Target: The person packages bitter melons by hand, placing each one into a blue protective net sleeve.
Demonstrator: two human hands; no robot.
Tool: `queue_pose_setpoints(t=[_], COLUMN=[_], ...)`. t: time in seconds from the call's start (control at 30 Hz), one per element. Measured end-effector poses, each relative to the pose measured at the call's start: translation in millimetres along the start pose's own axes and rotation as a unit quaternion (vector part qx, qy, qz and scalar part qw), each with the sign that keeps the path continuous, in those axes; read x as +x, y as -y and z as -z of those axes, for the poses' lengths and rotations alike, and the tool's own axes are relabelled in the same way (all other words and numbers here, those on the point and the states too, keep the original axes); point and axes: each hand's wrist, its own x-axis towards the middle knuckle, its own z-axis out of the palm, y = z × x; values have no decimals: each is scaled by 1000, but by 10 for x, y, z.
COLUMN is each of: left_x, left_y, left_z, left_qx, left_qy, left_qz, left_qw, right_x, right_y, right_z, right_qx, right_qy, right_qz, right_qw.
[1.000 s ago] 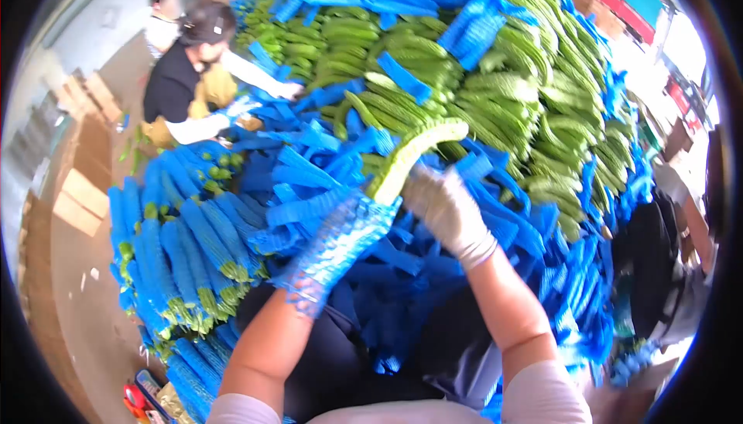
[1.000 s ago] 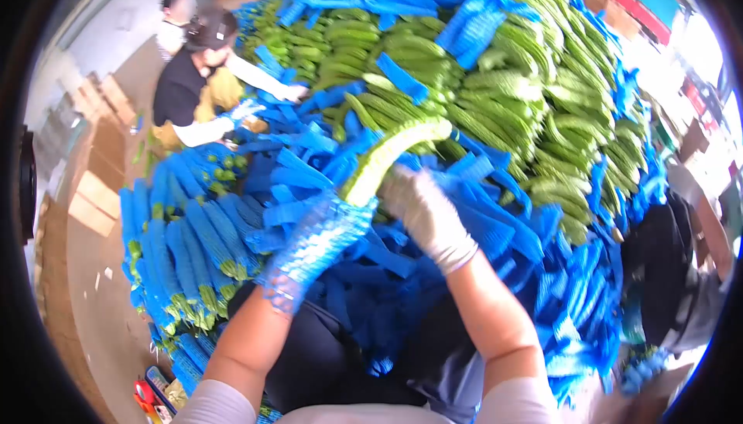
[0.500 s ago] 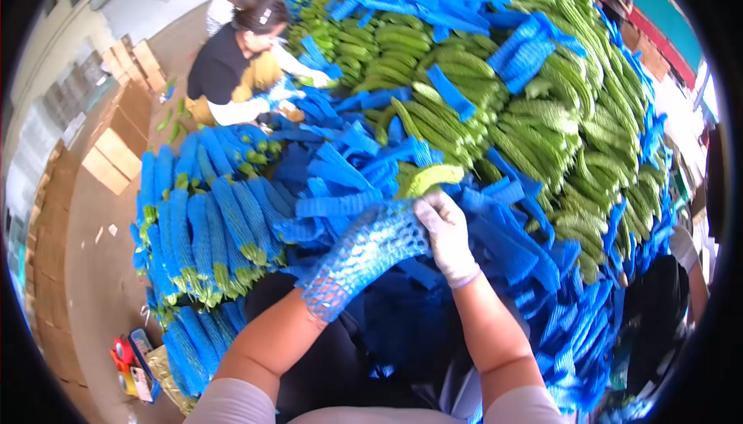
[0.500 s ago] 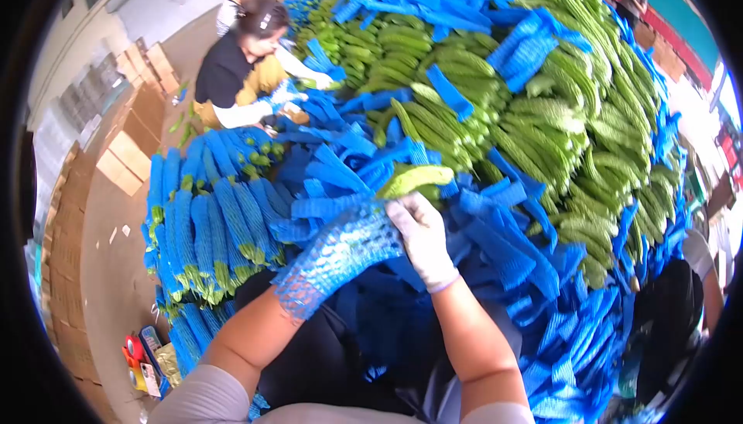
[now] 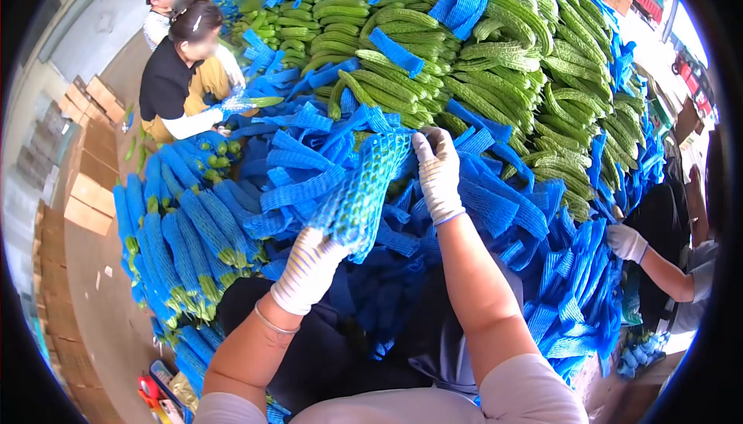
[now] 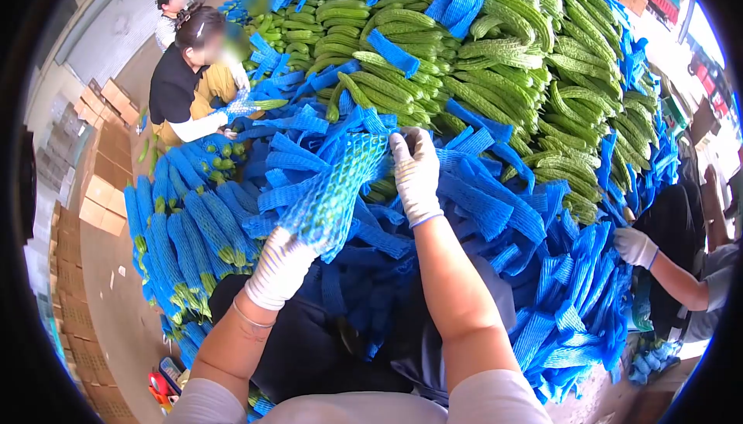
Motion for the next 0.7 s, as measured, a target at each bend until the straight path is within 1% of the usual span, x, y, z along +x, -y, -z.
queue_pose_setpoints(t=[0.03, 0.07, 0.1, 0.13, 0.17, 0.2, 0.23, 0.27, 0.3, 0.33, 0.37, 0.4, 0.47, 0.5, 0.53, 0.57, 0.6, 0.67, 0.7], left_x=[-4, -2, 17, 42, 59, 75, 96, 72, 80, 67, 76, 65, 73, 134, 232, 330, 354, 365, 354], left_y=[26, 60, 136, 132, 137, 145, 146, 165, -20, -202, 5, -281, -293, -267, -215, -149, -144, -135, -110], left_z=[7, 13, 1, -33, -62, -80, -84, -68, -94, -104, 66, -11, 50, 91, 142, 197, 225, 250, 237], left_qx=[133, 264, 317, 357, 409, 459, 456, 436, 421, 396, 331, 271, 201, 197, 193, 202, 203, 325, 301], left_qy=[12, 22, 3, 3, 3, 4, 54, 84, 123, 158, 136, 80, -60, -103, -146, -153, -163, -137, -128], left_qz=[-60, -120, -139, -191, -230, -267, -252, -236, -113, 14, -46, 149, 28, -46, -121, -202, -201, -136, -109], left_qw=[989, 957, 938, 914, 883, 848, 852, 864, 892, 904, 933, 948, 977, 974, 963, 946, 944, 926, 939], right_x=[-11, -82, -176, -264, -319, -373, -460, -463, -444, -437, -435, -462, -511, -558, -598, -633, -661, -703, -717], right_y=[-70, -66, 62, 197, 300, 360, 365, 322, 316, 319, 340, 328, 223, 215, 143, 102, 145, 212, 227], right_z=[-27, -36, -54, -62, -54, -47, -60, -67, -37, 6, 31, 5, -21, -39, -77, -74, -81, -100, -104], right_qx=[-47, -58, 27, 110, 291, 449, 415, 363, 347, 331, 222, 212, 128, 123, 89, 65, 39, 29, 19], right_qy=[-27, -47, -7, 35, 184, 320, 323, 292, 296, 299, 308, 318, 353, 372, 376, 395, 414, 418, 413], right_qz=[55, 74, -18, -109, -212, -301, -296, -270, -270, -273, -229, -178, -112, -103, -82, -87, -91, -77, -64], right_qw=[997, 994, 999, 987, 915, 778, 797, 843, 848, 853, 896, 907, 920, 914, 919, 912, 905, 905, 908])
